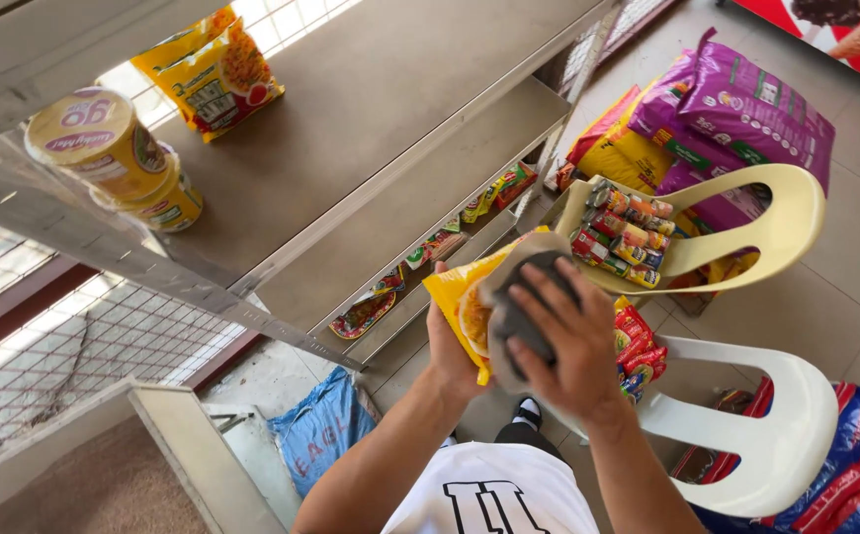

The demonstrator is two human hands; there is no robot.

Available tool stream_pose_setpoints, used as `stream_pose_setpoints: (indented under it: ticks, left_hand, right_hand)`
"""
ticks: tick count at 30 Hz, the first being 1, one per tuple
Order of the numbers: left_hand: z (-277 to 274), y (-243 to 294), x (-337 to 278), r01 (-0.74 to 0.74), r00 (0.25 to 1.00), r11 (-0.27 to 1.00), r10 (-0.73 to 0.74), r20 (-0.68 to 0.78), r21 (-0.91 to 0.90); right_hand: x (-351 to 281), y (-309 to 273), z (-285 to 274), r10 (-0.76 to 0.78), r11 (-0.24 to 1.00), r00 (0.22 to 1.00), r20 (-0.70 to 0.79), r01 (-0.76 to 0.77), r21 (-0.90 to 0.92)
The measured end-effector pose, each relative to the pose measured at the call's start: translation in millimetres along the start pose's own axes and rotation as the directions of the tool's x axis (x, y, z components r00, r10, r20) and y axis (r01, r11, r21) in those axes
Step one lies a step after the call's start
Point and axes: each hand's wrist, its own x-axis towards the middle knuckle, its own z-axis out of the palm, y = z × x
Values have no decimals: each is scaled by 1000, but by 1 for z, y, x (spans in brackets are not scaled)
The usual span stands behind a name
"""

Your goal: Wiping down packaged instant noodles with a cloth and placing them on a grocery shelf.

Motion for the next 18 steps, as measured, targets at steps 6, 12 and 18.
stream_pose_setpoints:
  ticks: [6,12,18]
  left_hand:
    - [-52,-27,4,65,995,994,-71,-70,-91]
    - [-27,-12,6,36,999,991,-37,-7,-127]
    - [-16,-19,11,96,995,995,-96,2,2]
  right_hand:
    - [9,-21,-3,197,980,976,-93,-196,14]
    - [-3,-20,-2,-89,995,995,-33,90,32]
    - [-3,15,-5,246,968,963,-110,-250,-22]
